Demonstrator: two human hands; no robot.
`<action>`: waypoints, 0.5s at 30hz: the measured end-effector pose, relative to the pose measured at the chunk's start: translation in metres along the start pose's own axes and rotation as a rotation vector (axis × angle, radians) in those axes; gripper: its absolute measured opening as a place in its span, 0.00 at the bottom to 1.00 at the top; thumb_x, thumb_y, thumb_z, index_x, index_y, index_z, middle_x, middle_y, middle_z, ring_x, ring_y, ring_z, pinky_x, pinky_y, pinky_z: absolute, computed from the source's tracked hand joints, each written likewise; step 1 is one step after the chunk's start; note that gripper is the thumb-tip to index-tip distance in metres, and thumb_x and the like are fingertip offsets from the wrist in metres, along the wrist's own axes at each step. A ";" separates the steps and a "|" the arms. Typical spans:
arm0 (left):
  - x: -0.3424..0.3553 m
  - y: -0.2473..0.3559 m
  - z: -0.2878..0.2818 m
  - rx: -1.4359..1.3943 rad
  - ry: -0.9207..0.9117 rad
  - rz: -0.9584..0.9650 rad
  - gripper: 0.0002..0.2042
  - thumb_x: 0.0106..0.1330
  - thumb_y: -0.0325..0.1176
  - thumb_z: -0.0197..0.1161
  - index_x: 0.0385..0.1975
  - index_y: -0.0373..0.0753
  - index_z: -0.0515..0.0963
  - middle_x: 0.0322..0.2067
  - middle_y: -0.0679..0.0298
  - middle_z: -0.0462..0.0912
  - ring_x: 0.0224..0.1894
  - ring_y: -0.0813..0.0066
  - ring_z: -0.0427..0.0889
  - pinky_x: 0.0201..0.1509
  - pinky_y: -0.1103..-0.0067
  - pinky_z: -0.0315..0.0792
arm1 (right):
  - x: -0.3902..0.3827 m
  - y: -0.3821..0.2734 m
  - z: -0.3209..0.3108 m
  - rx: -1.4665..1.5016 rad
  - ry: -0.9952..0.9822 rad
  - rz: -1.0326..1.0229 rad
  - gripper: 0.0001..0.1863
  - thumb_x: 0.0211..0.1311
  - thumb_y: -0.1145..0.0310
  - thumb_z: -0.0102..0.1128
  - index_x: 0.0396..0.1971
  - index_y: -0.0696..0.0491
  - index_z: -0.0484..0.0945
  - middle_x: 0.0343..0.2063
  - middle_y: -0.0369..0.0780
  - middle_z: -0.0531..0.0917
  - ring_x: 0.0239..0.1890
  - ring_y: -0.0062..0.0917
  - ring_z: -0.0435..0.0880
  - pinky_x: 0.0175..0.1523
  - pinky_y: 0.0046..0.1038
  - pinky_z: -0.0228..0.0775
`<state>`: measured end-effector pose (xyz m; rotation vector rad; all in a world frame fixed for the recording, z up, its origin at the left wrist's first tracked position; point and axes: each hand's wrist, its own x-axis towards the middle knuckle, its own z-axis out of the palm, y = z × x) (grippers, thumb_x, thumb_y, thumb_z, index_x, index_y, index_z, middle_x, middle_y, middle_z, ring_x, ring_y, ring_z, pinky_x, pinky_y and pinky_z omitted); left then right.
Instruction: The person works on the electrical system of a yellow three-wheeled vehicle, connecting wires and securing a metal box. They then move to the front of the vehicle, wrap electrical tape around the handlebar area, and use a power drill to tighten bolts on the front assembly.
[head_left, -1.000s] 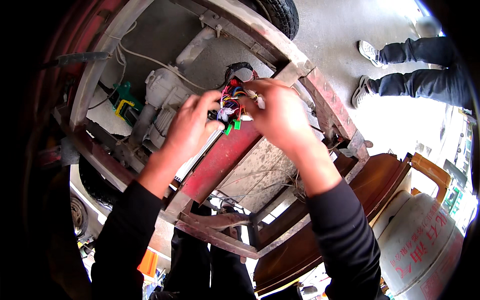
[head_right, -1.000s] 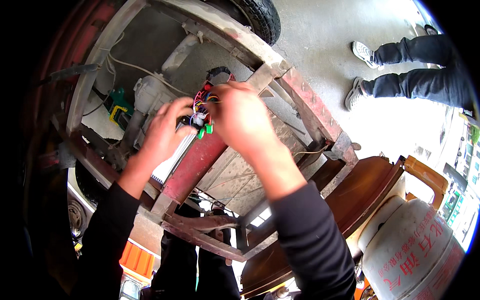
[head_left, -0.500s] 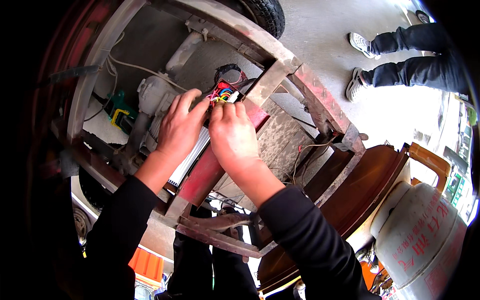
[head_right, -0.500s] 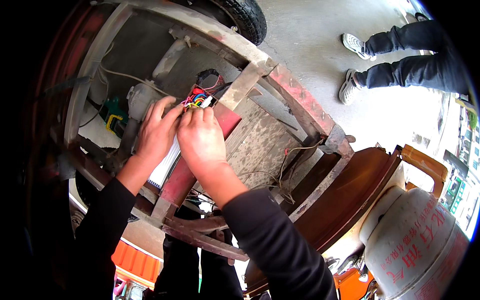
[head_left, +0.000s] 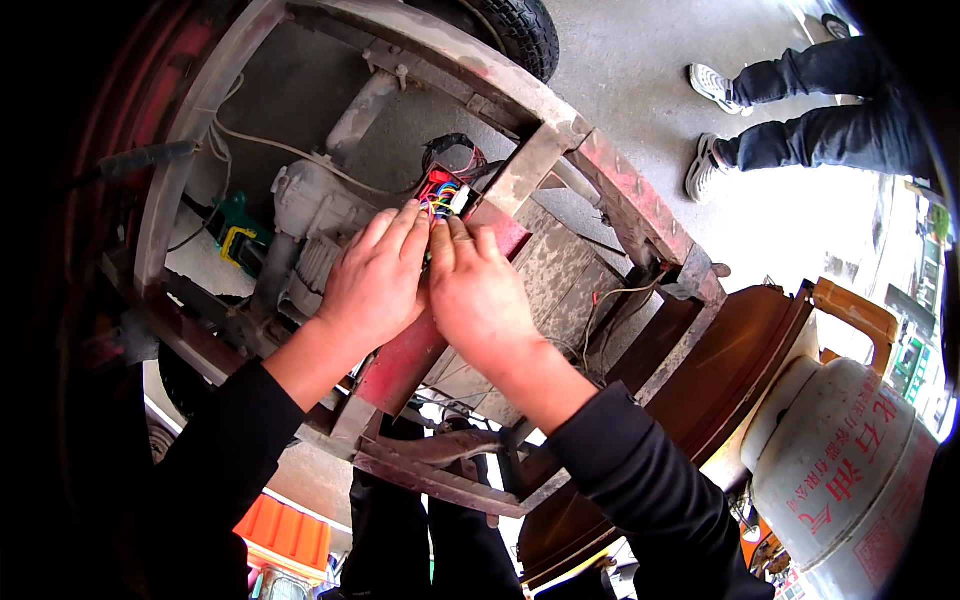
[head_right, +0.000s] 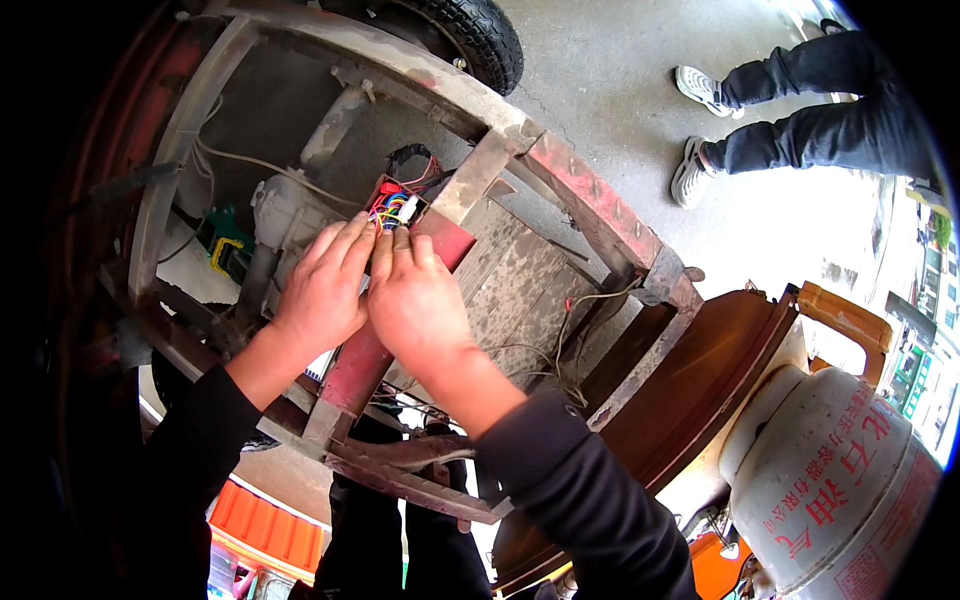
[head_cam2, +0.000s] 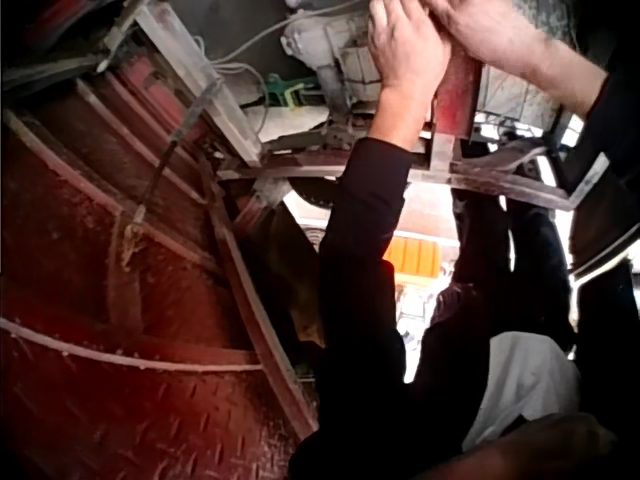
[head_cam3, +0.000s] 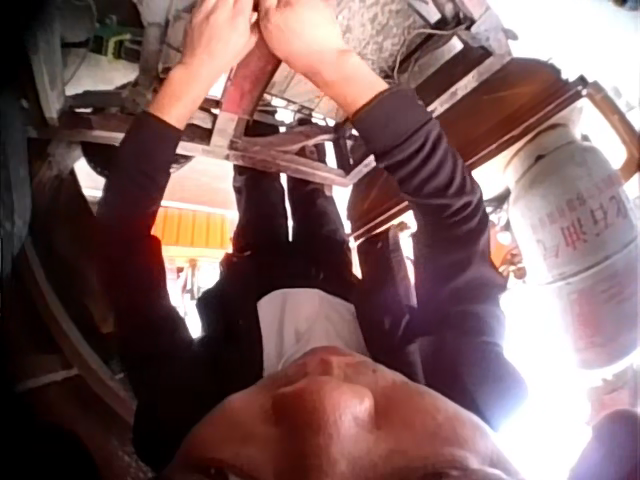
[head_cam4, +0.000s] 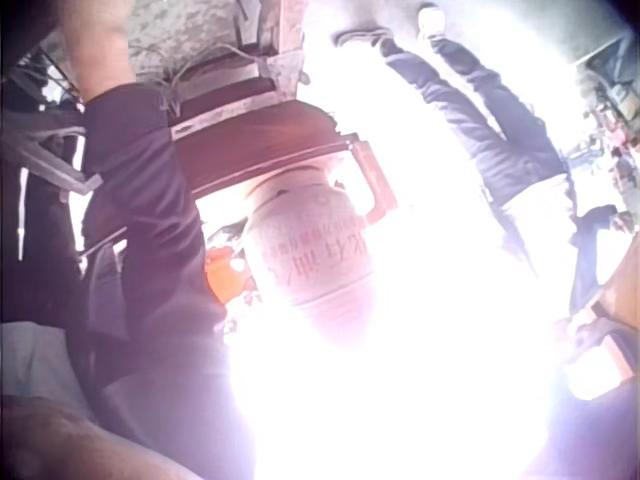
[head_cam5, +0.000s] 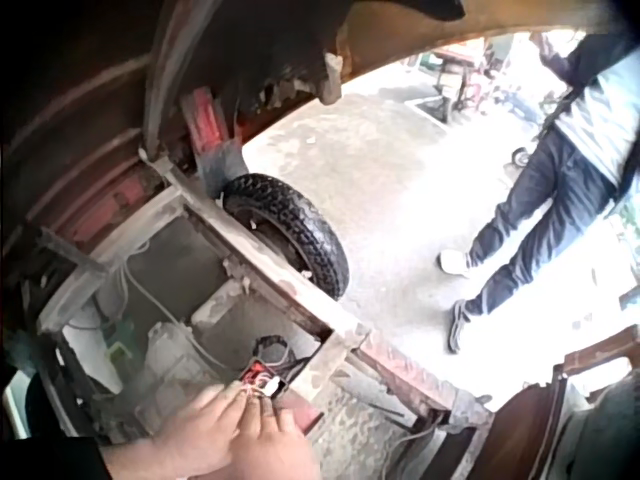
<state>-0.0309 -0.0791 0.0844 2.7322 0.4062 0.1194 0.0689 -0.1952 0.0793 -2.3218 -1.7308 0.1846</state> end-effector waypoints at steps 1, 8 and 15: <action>0.003 0.000 -0.002 -0.002 -0.030 -0.005 0.21 0.56 0.29 0.62 0.51 0.28 0.74 0.54 0.48 0.76 0.53 0.55 0.76 0.56 0.68 0.74 | 0.000 0.004 -0.005 0.069 -0.014 0.017 0.22 0.55 0.72 0.53 0.50 0.65 0.73 0.45 0.50 0.80 0.47 0.38 0.77 0.52 0.32 0.73; 0.019 -0.010 0.011 -0.010 -0.080 -0.029 0.12 0.57 0.27 0.60 0.40 0.31 0.79 0.46 0.54 0.80 0.47 0.59 0.79 0.48 0.70 0.77 | 0.016 0.028 -0.012 0.303 -0.088 0.059 0.08 0.50 0.74 0.55 0.31 0.58 0.80 0.32 0.44 0.81 0.41 0.36 0.80 0.45 0.33 0.77; 0.025 -0.015 0.011 -0.239 -0.009 -0.124 0.12 0.55 0.19 0.55 0.40 0.32 0.77 0.46 0.54 0.79 0.48 0.53 0.77 0.55 0.66 0.73 | 0.042 0.017 -0.007 0.212 -0.181 0.160 0.07 0.47 0.72 0.57 0.26 0.56 0.82 0.32 0.45 0.83 0.41 0.37 0.81 0.46 0.34 0.76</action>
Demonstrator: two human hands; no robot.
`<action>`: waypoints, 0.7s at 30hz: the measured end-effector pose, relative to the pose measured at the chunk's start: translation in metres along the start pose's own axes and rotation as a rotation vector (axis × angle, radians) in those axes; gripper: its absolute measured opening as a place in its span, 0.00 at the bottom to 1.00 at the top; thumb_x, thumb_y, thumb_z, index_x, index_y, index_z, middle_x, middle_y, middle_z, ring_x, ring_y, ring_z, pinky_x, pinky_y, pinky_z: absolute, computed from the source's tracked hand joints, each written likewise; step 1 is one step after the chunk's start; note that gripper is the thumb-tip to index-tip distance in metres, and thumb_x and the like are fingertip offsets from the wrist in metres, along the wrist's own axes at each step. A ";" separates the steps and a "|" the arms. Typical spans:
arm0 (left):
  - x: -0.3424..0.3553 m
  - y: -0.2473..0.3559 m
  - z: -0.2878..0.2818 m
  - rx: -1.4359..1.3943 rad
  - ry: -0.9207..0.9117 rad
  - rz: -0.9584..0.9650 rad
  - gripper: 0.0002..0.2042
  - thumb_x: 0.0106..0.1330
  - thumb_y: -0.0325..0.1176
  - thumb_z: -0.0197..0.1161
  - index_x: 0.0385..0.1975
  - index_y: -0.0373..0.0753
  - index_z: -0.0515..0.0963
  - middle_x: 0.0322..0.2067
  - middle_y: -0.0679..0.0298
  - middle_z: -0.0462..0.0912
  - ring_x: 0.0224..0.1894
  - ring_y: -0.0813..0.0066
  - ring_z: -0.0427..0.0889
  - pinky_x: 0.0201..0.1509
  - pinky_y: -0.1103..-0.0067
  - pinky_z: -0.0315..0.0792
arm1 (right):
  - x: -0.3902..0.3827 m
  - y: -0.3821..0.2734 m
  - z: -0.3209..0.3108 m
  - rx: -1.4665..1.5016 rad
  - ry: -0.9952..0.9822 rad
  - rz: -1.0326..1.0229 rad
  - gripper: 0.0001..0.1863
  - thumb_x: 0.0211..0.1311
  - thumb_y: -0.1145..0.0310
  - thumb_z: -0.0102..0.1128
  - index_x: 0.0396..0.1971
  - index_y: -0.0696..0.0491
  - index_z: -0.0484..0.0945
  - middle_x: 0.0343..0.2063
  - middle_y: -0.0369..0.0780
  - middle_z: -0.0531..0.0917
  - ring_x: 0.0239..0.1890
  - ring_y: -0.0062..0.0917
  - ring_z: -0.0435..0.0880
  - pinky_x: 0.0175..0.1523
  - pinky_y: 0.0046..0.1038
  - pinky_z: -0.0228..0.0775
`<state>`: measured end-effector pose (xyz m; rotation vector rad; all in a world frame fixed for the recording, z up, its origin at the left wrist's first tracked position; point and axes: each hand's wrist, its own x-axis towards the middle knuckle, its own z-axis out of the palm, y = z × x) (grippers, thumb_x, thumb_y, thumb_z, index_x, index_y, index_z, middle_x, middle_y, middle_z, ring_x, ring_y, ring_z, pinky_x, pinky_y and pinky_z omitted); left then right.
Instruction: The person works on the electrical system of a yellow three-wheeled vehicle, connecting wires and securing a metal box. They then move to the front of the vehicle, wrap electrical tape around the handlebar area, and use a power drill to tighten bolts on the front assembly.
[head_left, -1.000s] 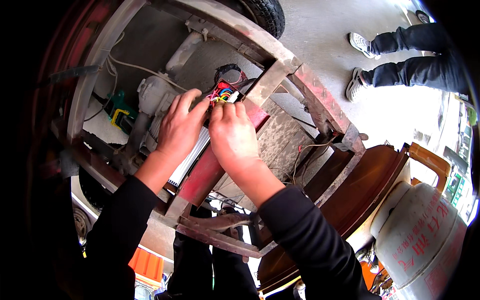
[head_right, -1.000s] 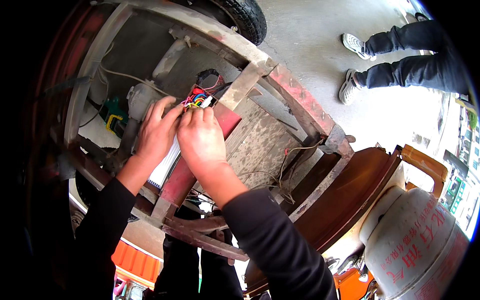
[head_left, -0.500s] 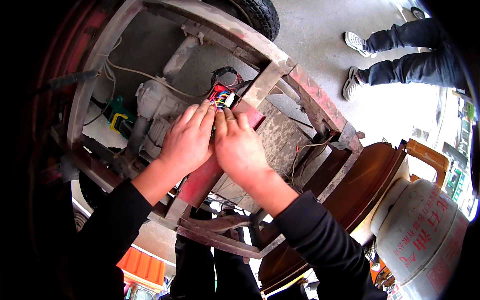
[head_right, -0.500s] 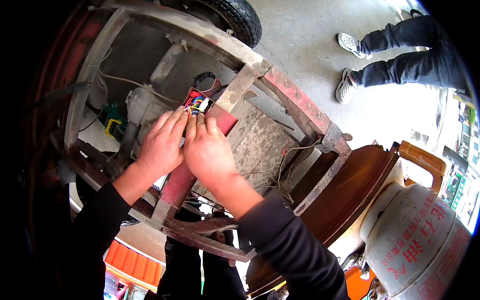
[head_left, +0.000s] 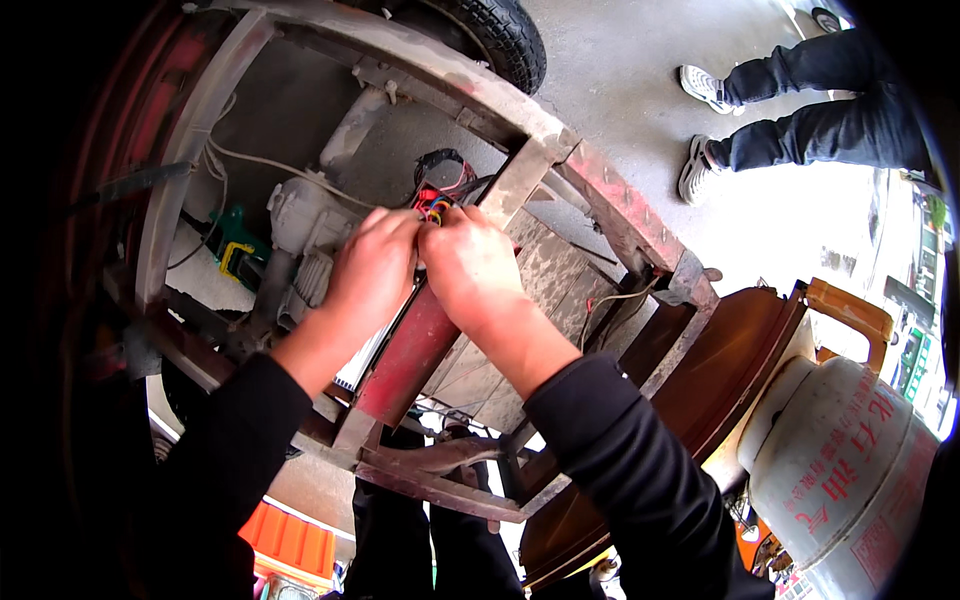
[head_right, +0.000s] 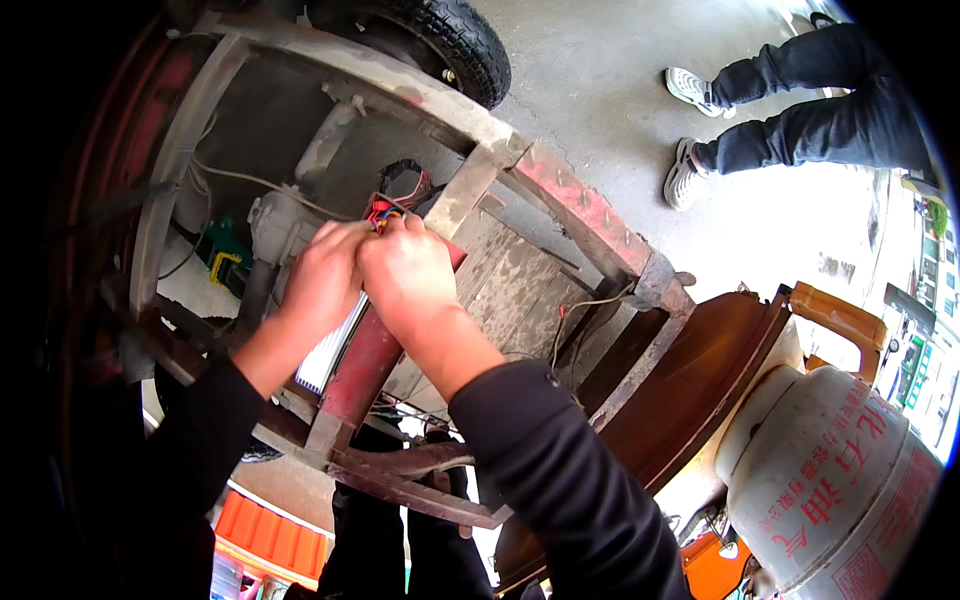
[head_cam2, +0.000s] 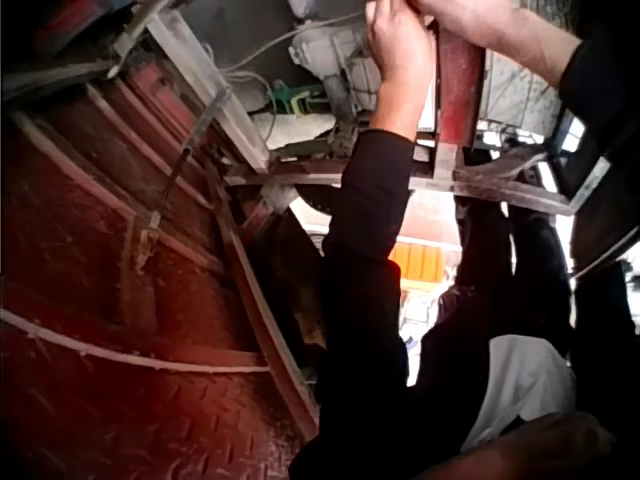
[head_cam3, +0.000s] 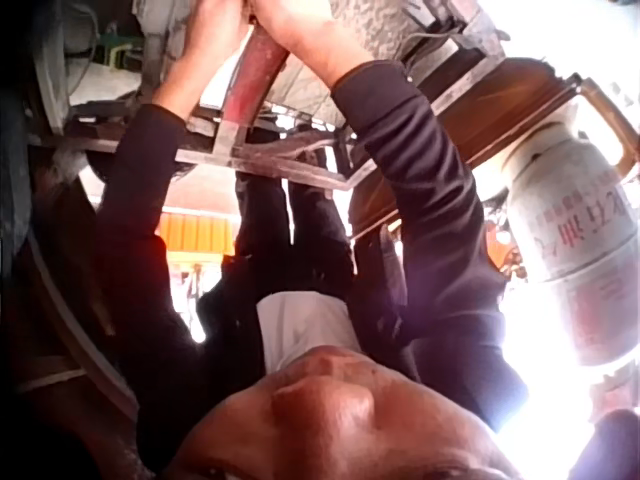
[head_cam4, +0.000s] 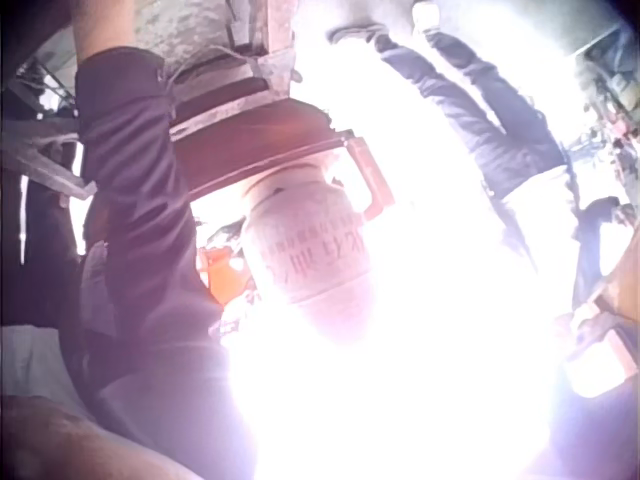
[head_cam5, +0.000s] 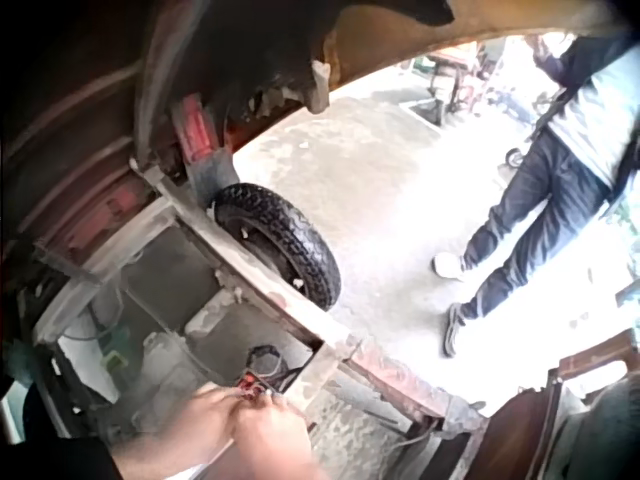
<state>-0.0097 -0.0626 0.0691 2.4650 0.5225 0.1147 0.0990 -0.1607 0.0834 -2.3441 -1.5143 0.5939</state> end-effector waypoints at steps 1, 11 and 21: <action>-0.005 0.004 0.005 -0.012 0.037 -0.018 0.14 0.55 0.17 0.55 0.42 0.31 0.77 0.49 0.52 0.78 0.50 0.52 0.76 0.56 0.65 0.72 | -0.003 0.006 0.009 0.037 0.073 0.014 0.06 0.48 0.72 0.58 0.26 0.55 0.82 0.31 0.45 0.82 0.40 0.37 0.81 0.46 0.34 0.76; -0.018 0.003 0.017 0.033 0.103 -0.033 0.18 0.54 0.16 0.55 0.46 0.29 0.76 0.51 0.51 0.78 0.50 0.55 0.78 0.55 0.69 0.75 | 0.009 0.002 0.001 0.074 -0.082 0.158 0.04 0.49 0.72 0.59 0.23 0.54 0.83 0.28 0.45 0.84 0.36 0.39 0.85 0.42 0.35 0.77; -0.012 -0.004 0.008 0.168 -0.136 0.020 0.16 0.62 0.27 0.54 0.49 0.34 0.77 0.51 0.54 0.78 0.48 0.56 0.79 0.49 0.67 0.77 | -0.017 -0.004 0.021 -0.124 0.043 0.004 0.06 0.53 0.72 0.52 0.28 0.53 0.79 0.19 0.41 0.83 0.24 0.34 0.85 0.32 0.35 0.77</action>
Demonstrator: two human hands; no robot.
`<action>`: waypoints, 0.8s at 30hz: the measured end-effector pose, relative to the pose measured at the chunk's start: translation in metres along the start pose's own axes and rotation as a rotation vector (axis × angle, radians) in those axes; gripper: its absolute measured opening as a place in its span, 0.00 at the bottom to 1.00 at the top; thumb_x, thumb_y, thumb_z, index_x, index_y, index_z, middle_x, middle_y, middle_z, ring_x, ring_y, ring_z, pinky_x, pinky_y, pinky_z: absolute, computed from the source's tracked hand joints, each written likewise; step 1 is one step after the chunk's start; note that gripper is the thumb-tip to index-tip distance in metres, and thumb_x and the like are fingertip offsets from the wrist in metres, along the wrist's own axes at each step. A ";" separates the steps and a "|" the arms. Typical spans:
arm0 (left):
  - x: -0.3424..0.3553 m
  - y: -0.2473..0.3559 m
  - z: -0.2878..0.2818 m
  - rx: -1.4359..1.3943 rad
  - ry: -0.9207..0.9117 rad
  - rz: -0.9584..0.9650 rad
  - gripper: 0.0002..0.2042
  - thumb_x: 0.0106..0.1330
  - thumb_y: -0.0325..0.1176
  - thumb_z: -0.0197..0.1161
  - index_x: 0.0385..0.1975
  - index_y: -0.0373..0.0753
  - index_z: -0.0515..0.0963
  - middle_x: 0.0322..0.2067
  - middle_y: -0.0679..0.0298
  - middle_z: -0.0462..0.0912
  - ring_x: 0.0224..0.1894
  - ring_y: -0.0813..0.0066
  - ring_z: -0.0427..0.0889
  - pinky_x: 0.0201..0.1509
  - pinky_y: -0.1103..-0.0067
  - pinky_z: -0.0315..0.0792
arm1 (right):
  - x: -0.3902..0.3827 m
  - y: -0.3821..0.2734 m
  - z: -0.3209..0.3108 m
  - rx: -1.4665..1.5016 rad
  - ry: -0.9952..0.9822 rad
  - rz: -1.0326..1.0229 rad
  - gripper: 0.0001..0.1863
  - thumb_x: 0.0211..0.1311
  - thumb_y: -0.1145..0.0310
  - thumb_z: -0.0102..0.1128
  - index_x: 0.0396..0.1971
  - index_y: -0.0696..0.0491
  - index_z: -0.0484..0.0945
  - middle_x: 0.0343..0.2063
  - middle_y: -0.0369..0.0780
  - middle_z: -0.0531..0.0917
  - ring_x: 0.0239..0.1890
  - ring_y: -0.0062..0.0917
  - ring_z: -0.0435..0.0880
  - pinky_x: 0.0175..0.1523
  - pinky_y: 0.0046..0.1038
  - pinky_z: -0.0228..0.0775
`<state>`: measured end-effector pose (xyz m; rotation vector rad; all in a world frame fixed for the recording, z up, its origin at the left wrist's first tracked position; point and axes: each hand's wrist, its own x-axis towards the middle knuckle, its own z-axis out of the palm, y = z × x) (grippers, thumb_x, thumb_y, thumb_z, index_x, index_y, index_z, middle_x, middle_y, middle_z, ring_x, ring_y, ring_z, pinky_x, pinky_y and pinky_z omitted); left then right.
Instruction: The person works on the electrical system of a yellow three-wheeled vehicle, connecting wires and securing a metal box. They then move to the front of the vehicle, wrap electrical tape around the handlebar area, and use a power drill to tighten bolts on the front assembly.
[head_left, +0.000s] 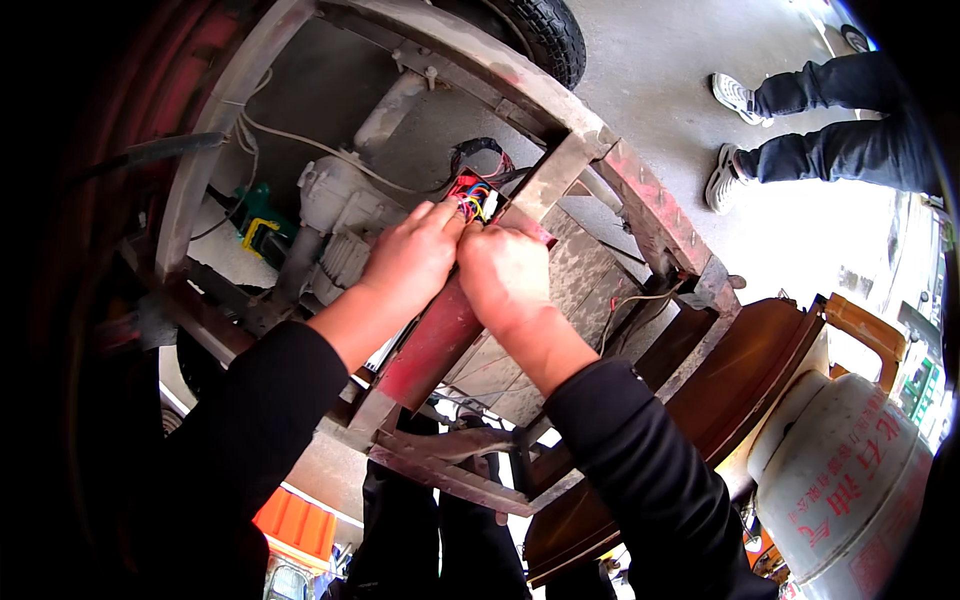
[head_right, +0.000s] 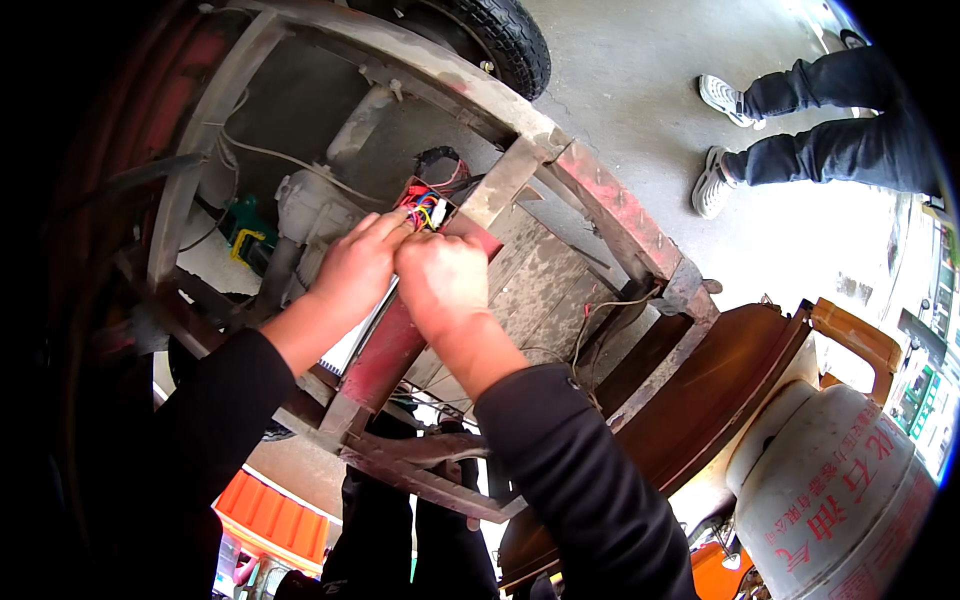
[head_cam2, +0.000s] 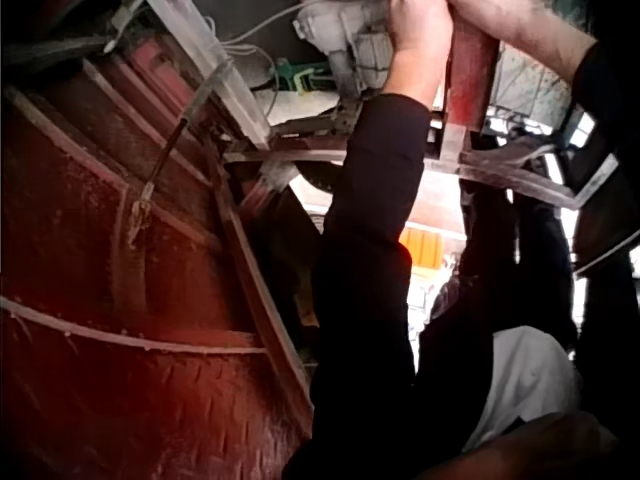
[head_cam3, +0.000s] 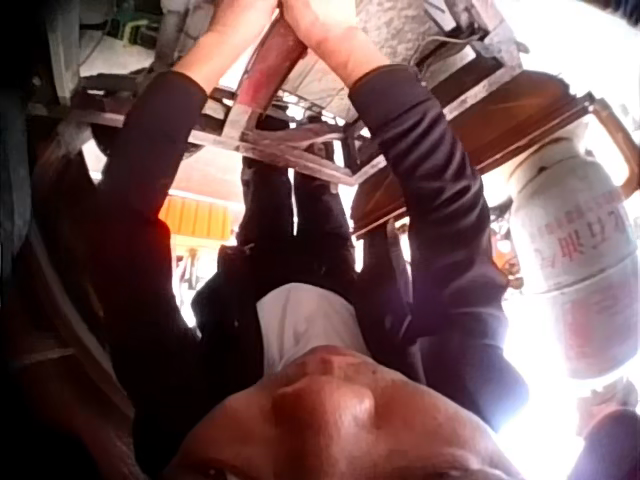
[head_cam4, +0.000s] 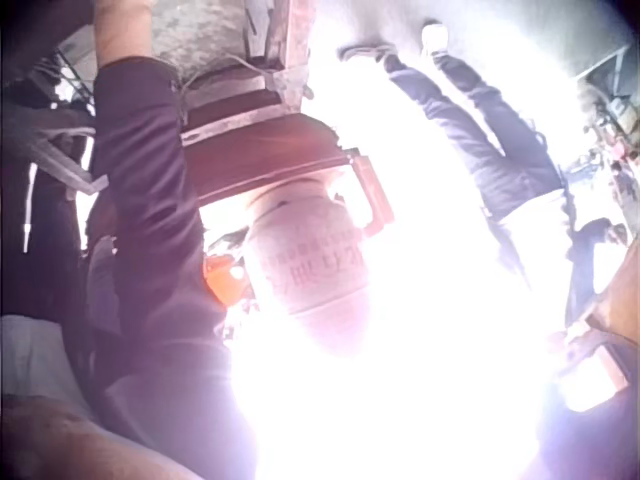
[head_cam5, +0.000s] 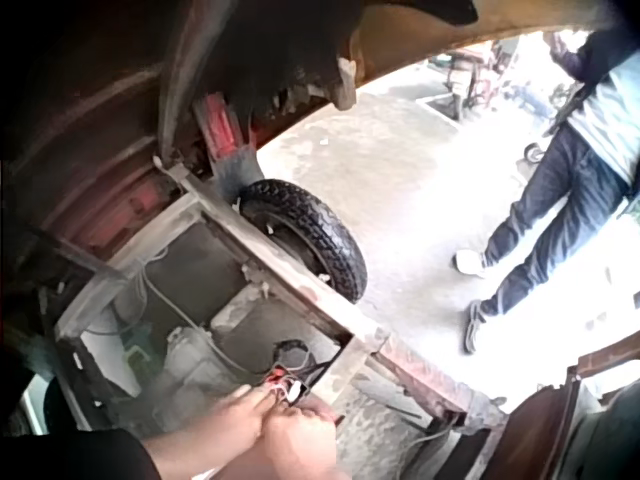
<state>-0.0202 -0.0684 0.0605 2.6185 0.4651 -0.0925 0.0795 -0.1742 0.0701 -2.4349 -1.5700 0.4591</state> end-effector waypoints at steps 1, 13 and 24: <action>0.004 0.006 -0.003 0.008 -0.042 -0.065 0.16 0.62 0.27 0.53 0.50 0.34 0.76 0.51 0.54 0.78 0.48 0.55 0.79 0.49 0.66 0.77 | 0.001 0.001 -0.001 0.010 -0.016 0.031 0.07 0.54 0.71 0.52 0.28 0.53 0.79 0.20 0.41 0.84 0.25 0.34 0.86 0.32 0.35 0.78; -0.012 0.020 -0.001 -0.122 0.224 -0.031 0.17 0.55 0.17 0.55 0.45 0.34 0.78 0.44 0.53 0.81 0.47 0.53 0.79 0.52 0.66 0.74 | 0.002 0.002 -0.017 0.238 -0.043 0.243 0.07 0.58 0.70 0.55 0.33 0.55 0.79 0.28 0.46 0.85 0.33 0.38 0.86 0.38 0.37 0.77; -0.003 0.002 -0.010 -0.274 0.176 0.026 0.06 0.56 0.22 0.62 0.34 0.35 0.77 0.37 0.56 0.80 0.42 0.53 0.78 0.45 0.66 0.74 | -0.123 -0.054 -0.021 1.177 -0.116 0.726 0.21 0.67 0.67 0.56 0.55 0.64 0.71 0.41 0.52 0.84 0.42 0.32 0.84 0.49 0.32 0.75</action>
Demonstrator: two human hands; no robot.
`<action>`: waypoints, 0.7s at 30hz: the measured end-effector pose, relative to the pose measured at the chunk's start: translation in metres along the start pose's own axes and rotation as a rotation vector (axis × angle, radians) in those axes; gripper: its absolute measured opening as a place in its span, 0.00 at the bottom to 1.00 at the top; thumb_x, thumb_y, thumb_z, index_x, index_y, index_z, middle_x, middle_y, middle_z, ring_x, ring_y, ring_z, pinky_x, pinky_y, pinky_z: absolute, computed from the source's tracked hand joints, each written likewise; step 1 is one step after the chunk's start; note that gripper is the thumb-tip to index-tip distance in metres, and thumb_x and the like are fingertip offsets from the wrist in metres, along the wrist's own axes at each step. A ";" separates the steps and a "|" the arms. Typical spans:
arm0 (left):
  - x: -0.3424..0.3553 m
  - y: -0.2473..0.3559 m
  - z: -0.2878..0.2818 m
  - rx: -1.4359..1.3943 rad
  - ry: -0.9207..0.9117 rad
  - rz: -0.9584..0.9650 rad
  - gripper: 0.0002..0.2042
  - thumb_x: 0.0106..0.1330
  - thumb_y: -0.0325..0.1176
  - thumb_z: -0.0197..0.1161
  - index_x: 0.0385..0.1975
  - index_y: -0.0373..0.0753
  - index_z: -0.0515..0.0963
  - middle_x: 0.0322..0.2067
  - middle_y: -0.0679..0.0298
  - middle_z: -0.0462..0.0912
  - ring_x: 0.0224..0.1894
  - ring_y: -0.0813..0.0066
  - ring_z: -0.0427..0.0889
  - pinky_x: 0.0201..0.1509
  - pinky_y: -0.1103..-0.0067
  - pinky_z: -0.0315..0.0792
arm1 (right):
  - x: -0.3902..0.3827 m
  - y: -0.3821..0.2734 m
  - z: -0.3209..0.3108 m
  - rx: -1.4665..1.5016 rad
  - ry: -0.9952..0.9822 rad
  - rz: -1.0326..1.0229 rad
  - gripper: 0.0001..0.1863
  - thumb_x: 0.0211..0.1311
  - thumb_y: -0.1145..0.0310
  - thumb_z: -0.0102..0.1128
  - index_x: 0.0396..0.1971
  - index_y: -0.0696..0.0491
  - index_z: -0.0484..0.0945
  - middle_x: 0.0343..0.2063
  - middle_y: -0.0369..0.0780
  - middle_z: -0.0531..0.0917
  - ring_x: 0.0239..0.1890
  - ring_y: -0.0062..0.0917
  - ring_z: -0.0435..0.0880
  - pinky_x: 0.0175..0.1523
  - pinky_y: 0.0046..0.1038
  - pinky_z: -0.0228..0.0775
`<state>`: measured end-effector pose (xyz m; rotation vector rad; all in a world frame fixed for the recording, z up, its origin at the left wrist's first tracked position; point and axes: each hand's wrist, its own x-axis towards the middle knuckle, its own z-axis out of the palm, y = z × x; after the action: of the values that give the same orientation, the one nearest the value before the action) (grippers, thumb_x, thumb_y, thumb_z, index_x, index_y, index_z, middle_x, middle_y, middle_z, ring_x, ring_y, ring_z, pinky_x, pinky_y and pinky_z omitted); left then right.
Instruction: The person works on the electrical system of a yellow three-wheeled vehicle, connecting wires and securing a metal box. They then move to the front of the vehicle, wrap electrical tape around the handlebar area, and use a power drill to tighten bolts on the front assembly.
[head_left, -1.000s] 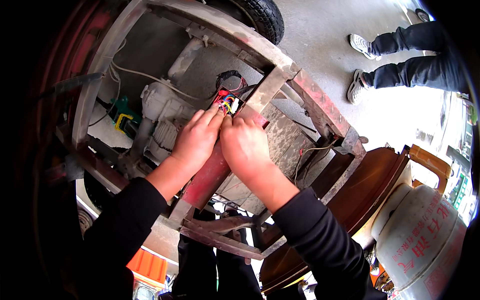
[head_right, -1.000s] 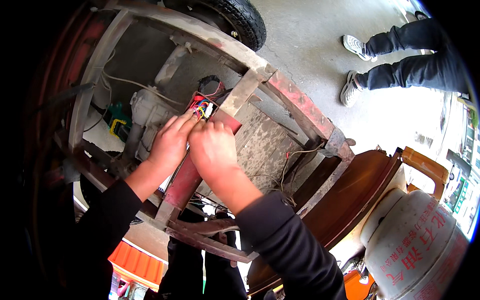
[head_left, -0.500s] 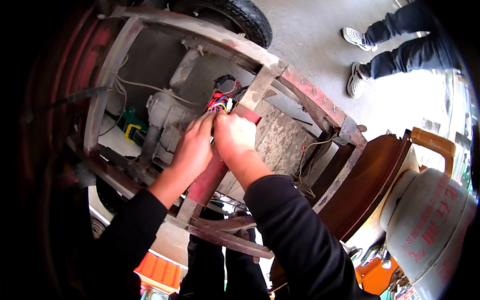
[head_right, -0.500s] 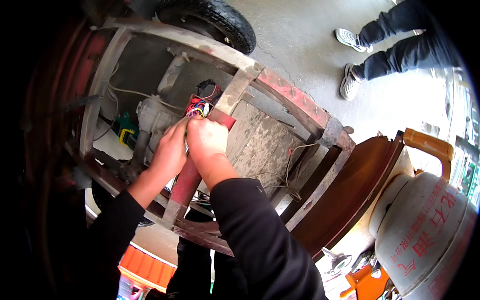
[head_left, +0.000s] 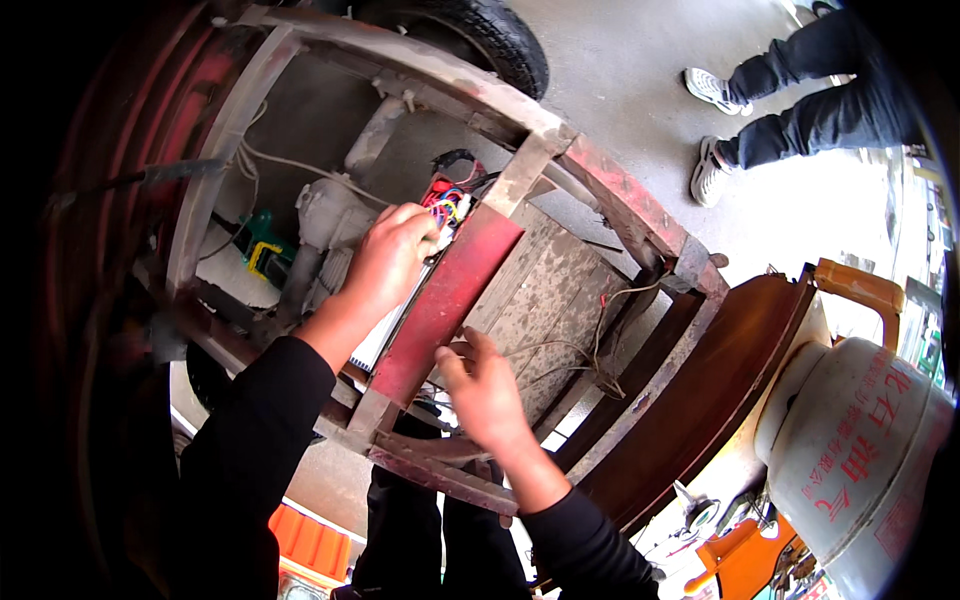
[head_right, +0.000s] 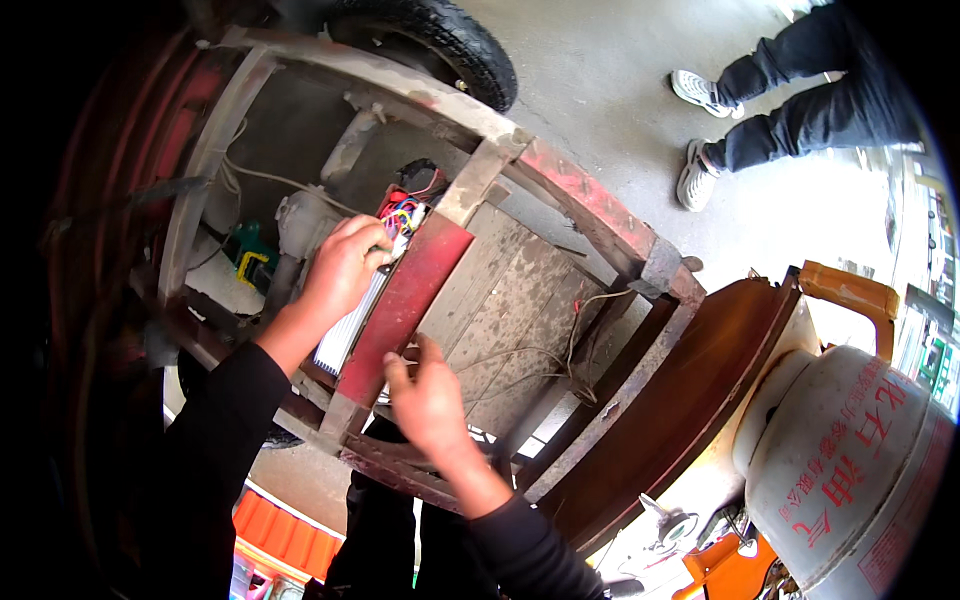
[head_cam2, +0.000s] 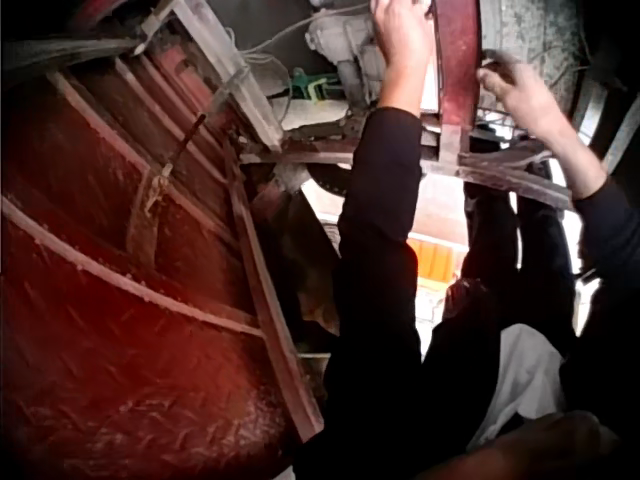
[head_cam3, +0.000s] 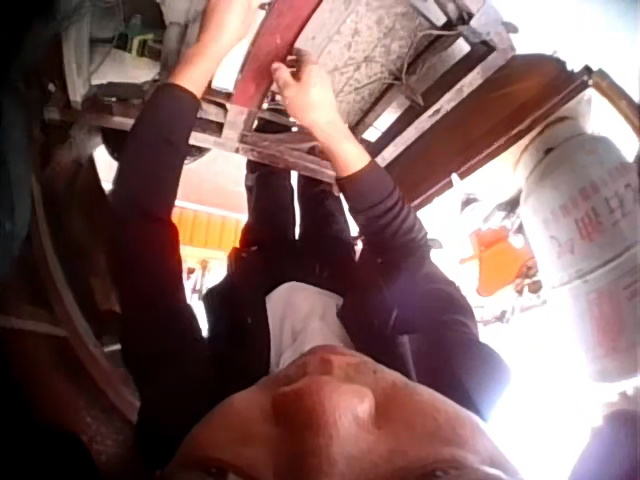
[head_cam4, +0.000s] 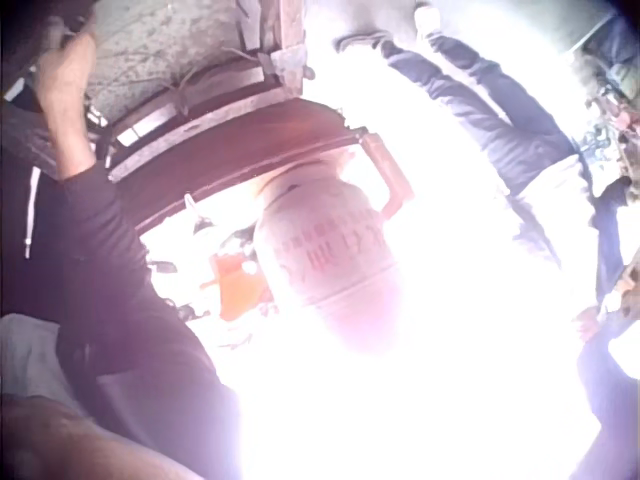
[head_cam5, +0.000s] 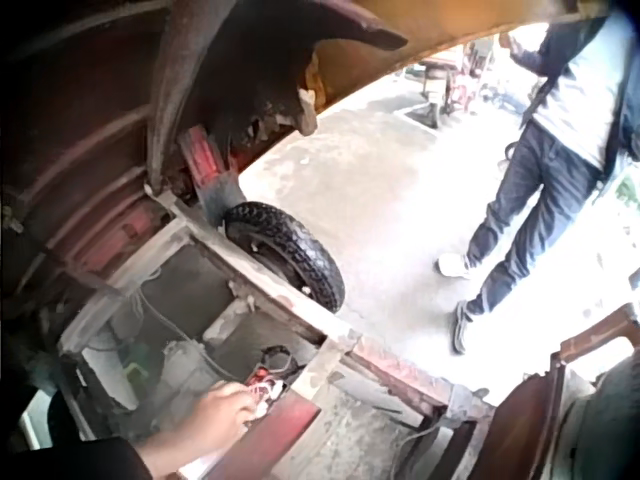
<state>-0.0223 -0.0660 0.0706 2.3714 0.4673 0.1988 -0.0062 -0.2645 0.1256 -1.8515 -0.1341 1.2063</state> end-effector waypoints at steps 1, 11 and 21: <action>-0.002 -0.003 -0.002 -0.053 0.001 -0.006 0.07 0.56 0.22 0.61 0.35 0.36 0.78 0.37 0.55 0.80 0.42 0.53 0.79 0.45 0.66 0.74 | -0.008 -0.025 0.008 -0.062 -0.010 -0.025 0.21 0.67 0.67 0.55 0.54 0.65 0.71 0.41 0.51 0.84 0.42 0.33 0.84 0.49 0.32 0.75; 0.007 -0.018 -0.023 -0.276 0.038 -0.339 0.24 0.53 0.33 0.72 0.51 0.38 0.77 0.46 0.59 0.82 0.46 0.69 0.79 0.51 0.74 0.73 | 0.002 -0.010 0.024 -0.010 0.255 0.042 0.26 0.57 0.75 0.55 0.56 0.66 0.65 0.48 0.51 0.75 0.48 0.35 0.77 0.55 0.33 0.70; 0.036 -0.051 -0.008 -0.679 -0.317 -0.584 0.20 0.59 0.32 0.71 0.50 0.34 0.76 0.42 0.60 0.82 0.41 0.75 0.80 0.47 0.77 0.73 | -0.002 -0.015 0.040 0.112 0.232 0.133 0.25 0.59 0.73 0.54 0.55 0.70 0.64 0.43 0.51 0.79 0.43 0.34 0.80 0.49 0.33 0.73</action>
<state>-0.0050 -0.0120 0.0434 1.4953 0.7678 -0.2519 -0.0332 -0.2323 0.1331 -1.9092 0.1840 1.0553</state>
